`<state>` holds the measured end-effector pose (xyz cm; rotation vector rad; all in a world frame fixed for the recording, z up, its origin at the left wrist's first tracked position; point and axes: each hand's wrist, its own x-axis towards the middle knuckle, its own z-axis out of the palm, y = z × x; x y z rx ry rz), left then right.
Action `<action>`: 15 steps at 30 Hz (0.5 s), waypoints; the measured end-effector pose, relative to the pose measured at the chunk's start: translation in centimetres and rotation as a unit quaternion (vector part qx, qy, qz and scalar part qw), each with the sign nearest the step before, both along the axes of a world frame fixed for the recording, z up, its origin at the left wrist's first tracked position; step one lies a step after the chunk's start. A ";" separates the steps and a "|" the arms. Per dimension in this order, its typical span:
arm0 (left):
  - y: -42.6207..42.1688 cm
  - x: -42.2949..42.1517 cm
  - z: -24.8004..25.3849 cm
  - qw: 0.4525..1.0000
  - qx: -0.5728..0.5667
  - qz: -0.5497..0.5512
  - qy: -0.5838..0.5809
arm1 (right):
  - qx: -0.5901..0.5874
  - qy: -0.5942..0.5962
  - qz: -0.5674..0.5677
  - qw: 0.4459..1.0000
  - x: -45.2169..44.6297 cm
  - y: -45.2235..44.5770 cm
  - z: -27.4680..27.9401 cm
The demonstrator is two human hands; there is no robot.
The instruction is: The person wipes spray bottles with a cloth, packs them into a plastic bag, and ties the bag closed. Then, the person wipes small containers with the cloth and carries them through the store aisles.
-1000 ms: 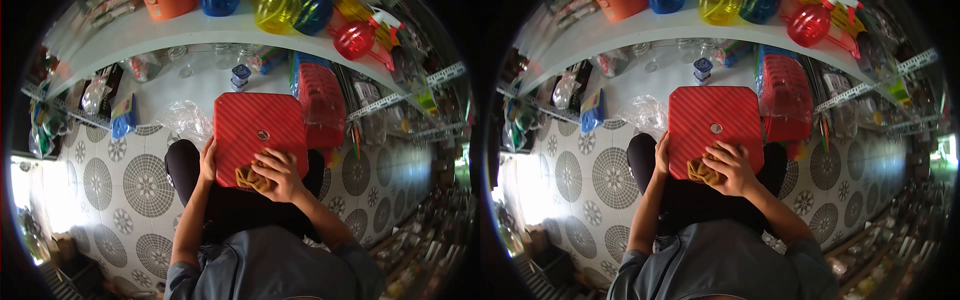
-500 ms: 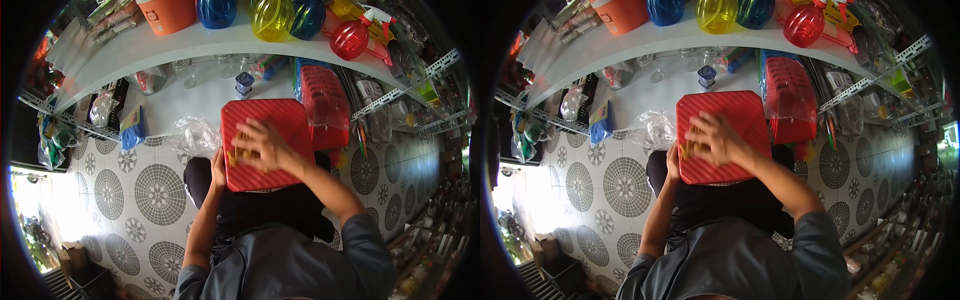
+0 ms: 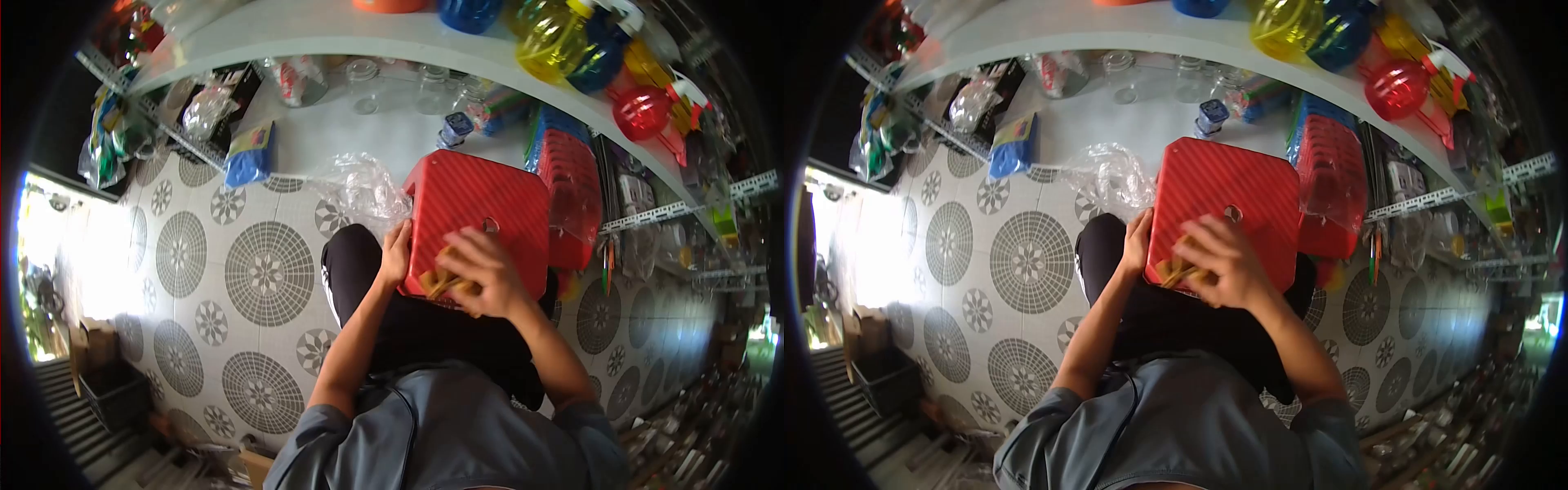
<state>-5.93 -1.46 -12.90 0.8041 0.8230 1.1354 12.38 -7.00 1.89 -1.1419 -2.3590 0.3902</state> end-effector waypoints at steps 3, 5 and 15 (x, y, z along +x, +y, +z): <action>0.0 -0.1 -0.7 0.999 -0.016 -0.012 0.026 | 0.022 -0.021 -0.187 0.982 5.5 -0.5 0.0; 0.7 0.0 -0.3 0.999 -0.005 -0.028 0.033 | -0.001 0.042 -0.301 0.953 7.9 -0.7 -0.9; 3.7 -7.9 -4.7 0.815 0.110 0.229 0.521 | 0.107 -0.073 -0.325 0.937 2.7 -3.3 -2.3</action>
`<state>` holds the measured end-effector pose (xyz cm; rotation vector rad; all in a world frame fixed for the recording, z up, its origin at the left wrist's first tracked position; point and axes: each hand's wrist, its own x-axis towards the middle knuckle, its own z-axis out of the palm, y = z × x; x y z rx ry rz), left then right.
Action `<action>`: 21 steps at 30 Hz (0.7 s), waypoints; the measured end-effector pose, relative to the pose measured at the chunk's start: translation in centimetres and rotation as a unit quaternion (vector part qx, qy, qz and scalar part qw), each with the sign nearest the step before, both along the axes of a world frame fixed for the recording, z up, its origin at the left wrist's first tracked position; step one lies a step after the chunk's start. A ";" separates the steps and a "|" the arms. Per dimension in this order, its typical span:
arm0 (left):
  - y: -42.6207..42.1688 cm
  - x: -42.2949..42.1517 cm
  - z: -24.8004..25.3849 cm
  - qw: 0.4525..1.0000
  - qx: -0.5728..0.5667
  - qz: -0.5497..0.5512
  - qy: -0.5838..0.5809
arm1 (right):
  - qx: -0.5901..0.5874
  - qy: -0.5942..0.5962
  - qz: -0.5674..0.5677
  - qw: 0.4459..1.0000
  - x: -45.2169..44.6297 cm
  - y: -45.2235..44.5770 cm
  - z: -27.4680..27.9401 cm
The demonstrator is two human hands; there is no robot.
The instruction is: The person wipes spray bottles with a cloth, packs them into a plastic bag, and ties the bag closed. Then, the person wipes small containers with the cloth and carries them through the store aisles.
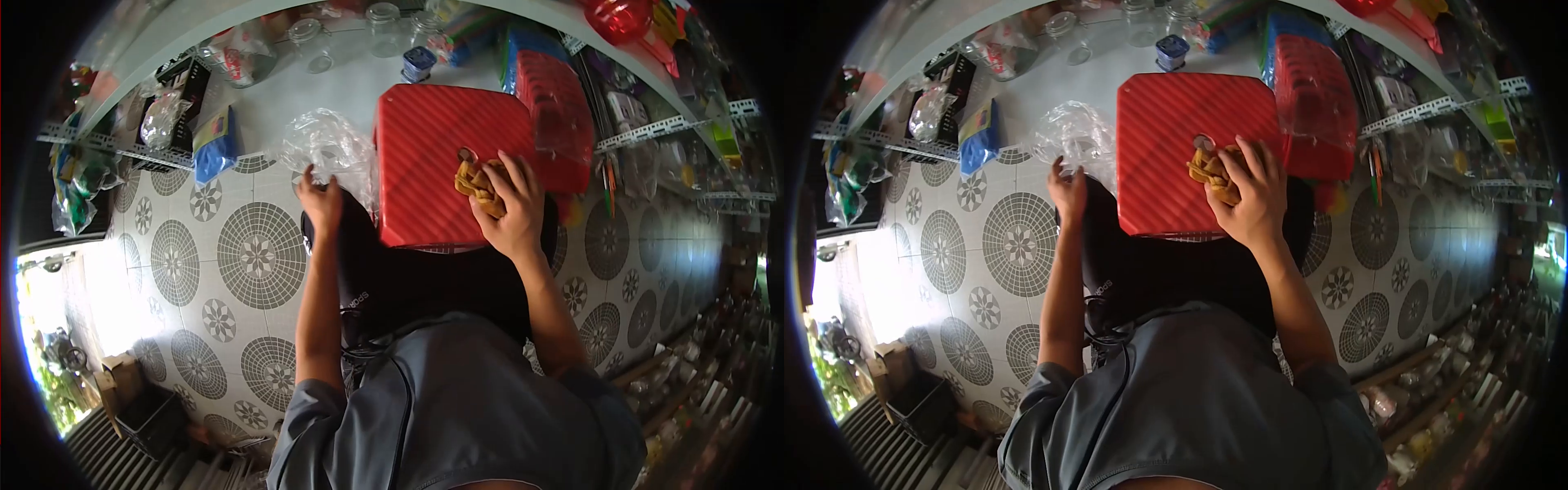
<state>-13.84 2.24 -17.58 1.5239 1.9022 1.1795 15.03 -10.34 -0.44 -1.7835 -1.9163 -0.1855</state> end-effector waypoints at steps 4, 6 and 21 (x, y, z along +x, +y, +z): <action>2.2 -2.8 -0.7 0.966 -0.082 0.006 -0.243 | -0.003 0.021 -0.015 1.000 0.0 0.2 0.2; 3.5 -3.1 -1.2 0.954 -0.073 0.006 -0.291 | -0.007 0.039 -0.005 0.999 0.0 0.2 0.2; -3.8 -4.2 26.2 0.823 0.215 -0.228 -0.474 | -0.035 0.020 0.004 0.999 0.3 0.0 0.7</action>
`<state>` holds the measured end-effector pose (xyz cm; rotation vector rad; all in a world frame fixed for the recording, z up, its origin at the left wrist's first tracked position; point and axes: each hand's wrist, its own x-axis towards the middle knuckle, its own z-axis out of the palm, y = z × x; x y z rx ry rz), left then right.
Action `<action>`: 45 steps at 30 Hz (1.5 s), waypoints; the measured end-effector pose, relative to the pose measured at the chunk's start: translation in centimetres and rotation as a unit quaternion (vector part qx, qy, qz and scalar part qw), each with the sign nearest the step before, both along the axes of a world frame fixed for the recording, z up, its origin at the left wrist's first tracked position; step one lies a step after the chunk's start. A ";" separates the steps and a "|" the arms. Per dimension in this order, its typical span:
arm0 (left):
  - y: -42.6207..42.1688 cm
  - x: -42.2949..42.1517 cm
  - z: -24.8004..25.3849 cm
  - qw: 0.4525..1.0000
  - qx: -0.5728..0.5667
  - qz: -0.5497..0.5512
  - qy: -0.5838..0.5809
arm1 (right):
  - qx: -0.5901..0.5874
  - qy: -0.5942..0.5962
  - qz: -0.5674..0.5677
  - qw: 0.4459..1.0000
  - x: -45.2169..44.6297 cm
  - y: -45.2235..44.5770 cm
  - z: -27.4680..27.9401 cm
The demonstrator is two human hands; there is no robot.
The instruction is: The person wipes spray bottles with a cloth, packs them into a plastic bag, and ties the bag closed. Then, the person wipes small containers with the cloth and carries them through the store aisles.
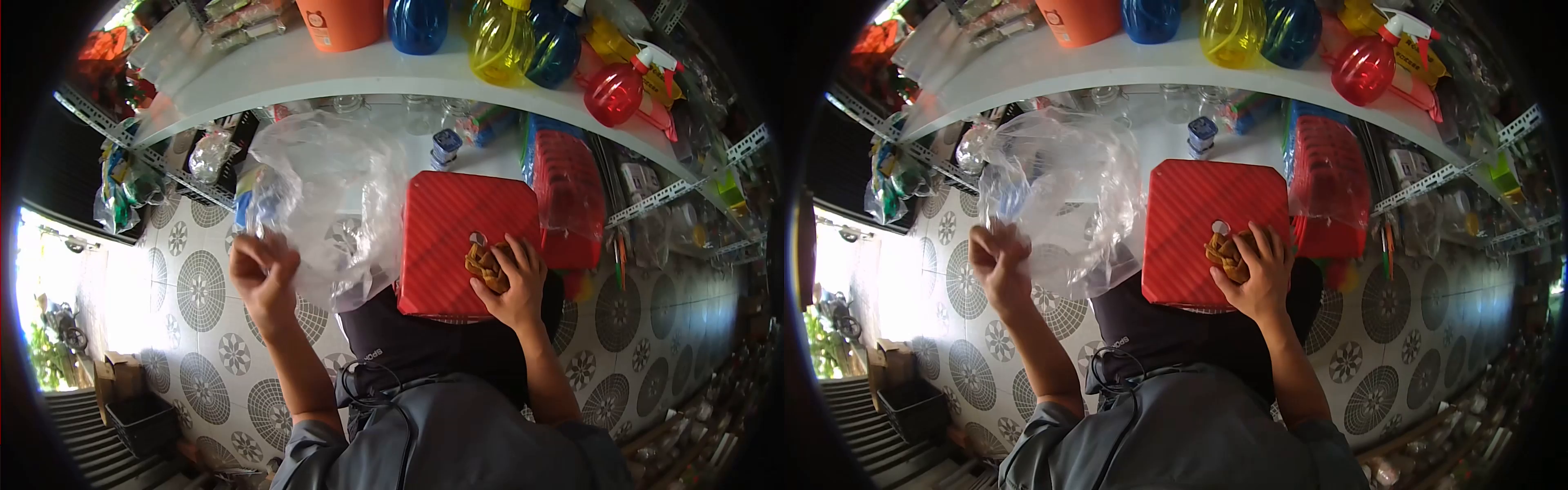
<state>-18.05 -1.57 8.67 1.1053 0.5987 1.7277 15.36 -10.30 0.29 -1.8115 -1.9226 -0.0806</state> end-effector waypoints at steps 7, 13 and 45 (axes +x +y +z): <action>-4.4 1.6 3.5 0.965 0.134 0.003 0.225 | 0.097 0.281 0.096 0.950 -1.3 2.1 4.9; -5.6 3.8 7.1 0.795 0.055 -0.239 0.554 | -0.119 0.522 0.088 0.840 -6.1 3.7 6.0; -8.2 6.4 3.1 0.889 0.089 0.122 0.433 | 0.355 0.227 0.408 0.810 3.8 -1.7 30.4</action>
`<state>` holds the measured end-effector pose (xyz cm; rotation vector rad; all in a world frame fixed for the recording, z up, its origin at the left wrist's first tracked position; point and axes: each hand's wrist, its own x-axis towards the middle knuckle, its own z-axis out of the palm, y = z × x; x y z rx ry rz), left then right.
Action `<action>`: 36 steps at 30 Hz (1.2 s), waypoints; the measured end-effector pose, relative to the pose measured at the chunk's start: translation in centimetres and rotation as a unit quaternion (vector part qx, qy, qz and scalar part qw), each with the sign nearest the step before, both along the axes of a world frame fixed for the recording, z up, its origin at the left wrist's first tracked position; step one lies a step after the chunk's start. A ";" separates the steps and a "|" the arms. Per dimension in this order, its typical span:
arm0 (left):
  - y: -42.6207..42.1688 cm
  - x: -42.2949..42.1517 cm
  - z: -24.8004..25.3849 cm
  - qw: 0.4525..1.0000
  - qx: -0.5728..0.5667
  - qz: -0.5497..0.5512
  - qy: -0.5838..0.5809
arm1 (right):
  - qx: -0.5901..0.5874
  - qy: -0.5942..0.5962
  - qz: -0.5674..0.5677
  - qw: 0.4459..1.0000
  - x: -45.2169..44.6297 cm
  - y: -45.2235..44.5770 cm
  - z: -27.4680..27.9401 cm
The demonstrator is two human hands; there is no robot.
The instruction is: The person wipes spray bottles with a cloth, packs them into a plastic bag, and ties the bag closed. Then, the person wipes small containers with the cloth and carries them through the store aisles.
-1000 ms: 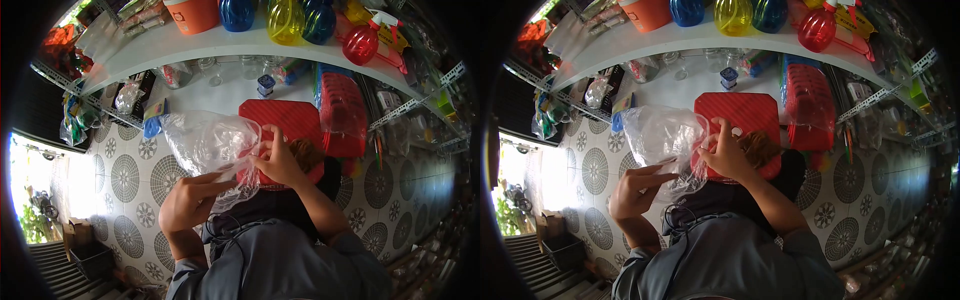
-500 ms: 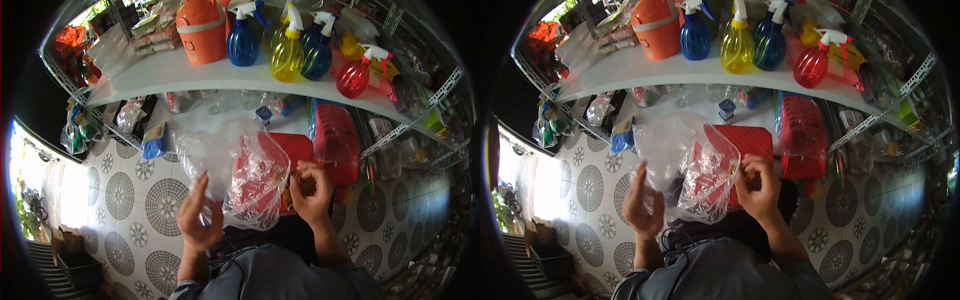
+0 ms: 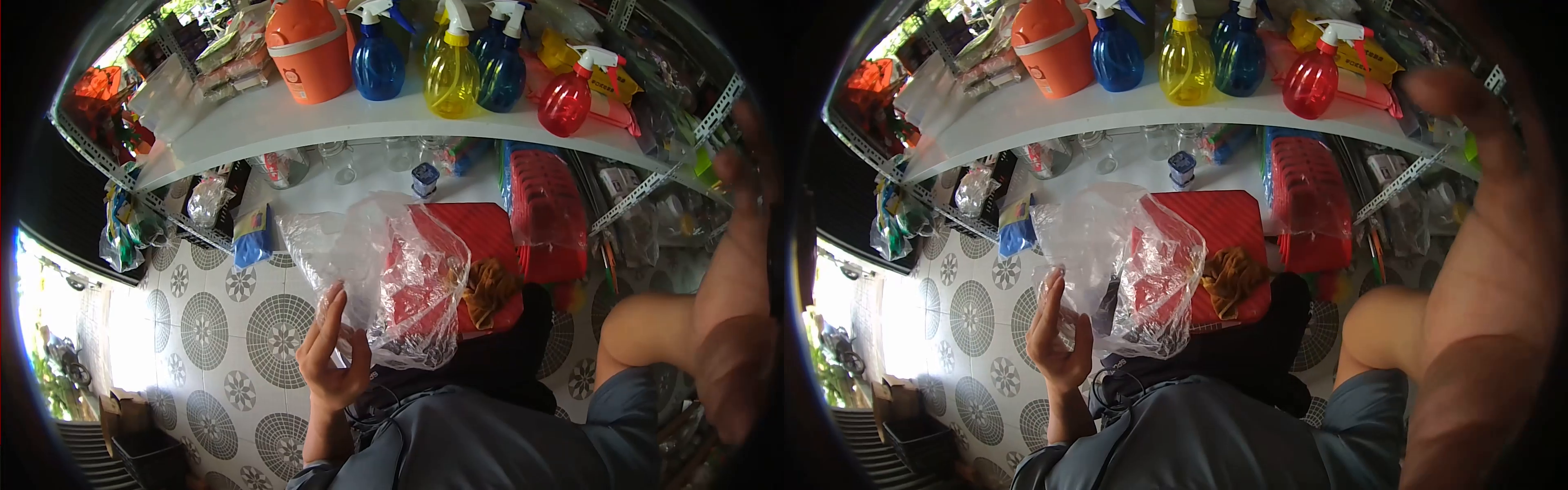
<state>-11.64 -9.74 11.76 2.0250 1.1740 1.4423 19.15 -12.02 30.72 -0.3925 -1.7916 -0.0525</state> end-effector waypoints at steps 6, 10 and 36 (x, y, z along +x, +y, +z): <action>-0.1 -0.3 -0.4 1.000 -0.008 0.012 0.008 | -0.007 -0.023 0.001 1.000 0.2 -0.2 0.8; 0.2 -0.7 -0.4 0.999 0.005 0.025 0.020 | -0.012 -0.026 -0.002 1.000 0.4 0.0 0.9; -0.8 -1.2 -1.6 0.998 -0.010 0.052 0.039 | -0.031 -0.040 -0.017 0.999 1.1 0.1 0.9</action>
